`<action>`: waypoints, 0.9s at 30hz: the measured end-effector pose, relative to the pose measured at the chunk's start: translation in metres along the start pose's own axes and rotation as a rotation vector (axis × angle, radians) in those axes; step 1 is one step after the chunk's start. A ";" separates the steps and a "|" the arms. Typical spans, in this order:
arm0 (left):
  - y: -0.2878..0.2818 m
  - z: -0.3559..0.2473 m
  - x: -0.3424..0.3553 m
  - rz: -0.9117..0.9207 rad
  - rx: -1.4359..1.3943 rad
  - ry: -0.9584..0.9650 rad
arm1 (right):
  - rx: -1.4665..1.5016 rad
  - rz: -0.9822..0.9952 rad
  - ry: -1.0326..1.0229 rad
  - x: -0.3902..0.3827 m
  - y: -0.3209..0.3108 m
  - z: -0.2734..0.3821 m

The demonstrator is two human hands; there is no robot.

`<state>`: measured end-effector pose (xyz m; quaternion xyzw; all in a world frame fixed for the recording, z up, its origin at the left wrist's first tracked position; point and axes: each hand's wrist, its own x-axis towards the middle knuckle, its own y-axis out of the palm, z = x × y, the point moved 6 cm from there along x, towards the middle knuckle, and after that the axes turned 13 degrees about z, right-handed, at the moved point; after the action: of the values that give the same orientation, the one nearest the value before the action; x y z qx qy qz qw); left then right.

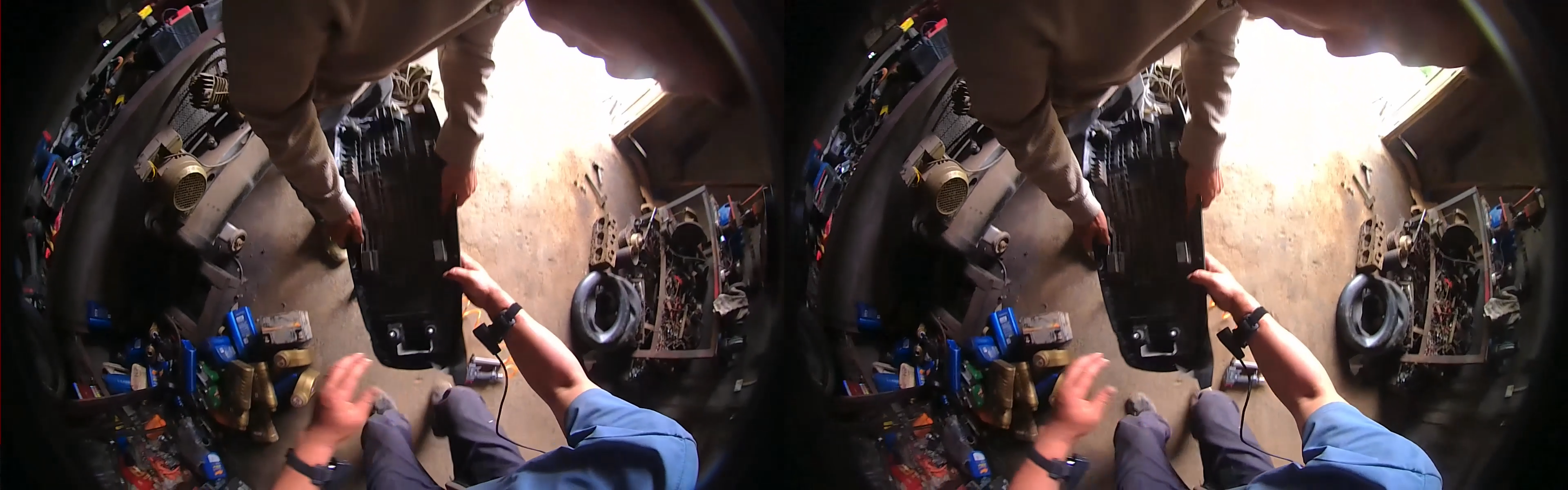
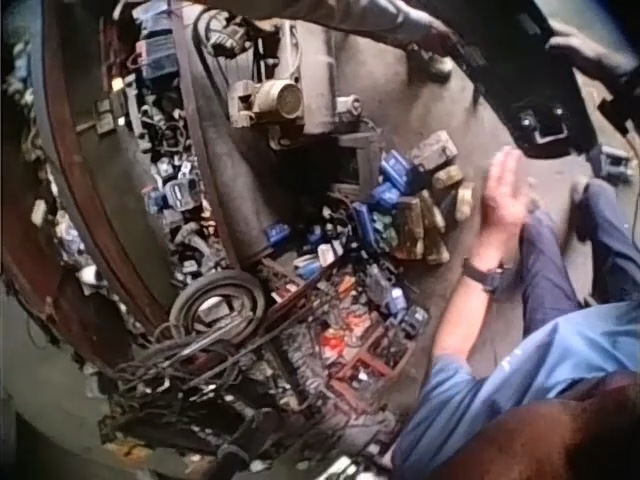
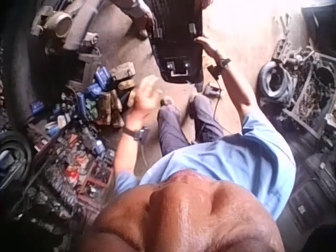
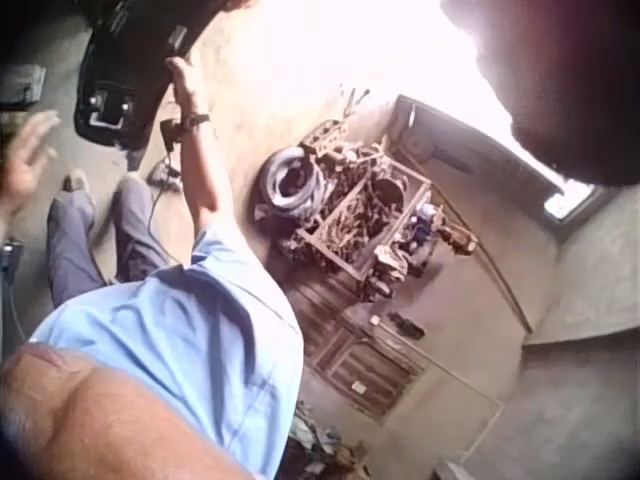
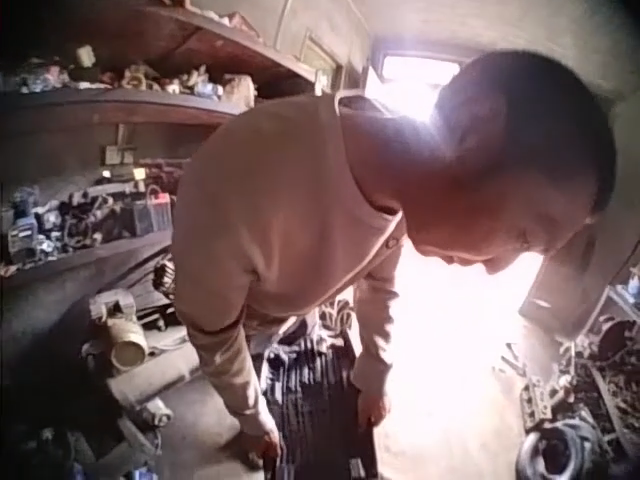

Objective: Repairing a motorcycle seat cover by stretching and stapling new material.

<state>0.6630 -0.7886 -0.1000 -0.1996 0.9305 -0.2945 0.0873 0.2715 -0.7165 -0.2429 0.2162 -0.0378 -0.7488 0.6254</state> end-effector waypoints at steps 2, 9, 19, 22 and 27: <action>-0.059 0.015 -0.003 -0.020 -0.182 -0.225 | 0.052 -0.029 -0.084 -0.003 0.032 0.042; -0.098 -0.055 0.123 0.006 -0.806 -0.288 | -0.866 -0.398 -0.219 -0.050 0.129 0.191; -0.077 -0.050 0.294 0.093 -1.246 -0.435 | -1.222 -0.368 -0.088 -0.121 0.134 0.191; -0.049 -0.037 0.298 0.207 -1.107 -0.563 | -1.140 -0.363 -0.040 -0.121 0.133 0.145; -0.029 -0.001 0.312 0.092 -1.230 -0.674 | -0.847 -0.458 -0.127 -0.132 0.155 0.150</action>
<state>0.3899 -0.9414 -0.0967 -0.2537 0.8578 0.3673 0.2547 0.3748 -0.6556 -0.0206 -0.1009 0.2806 -0.8284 0.4741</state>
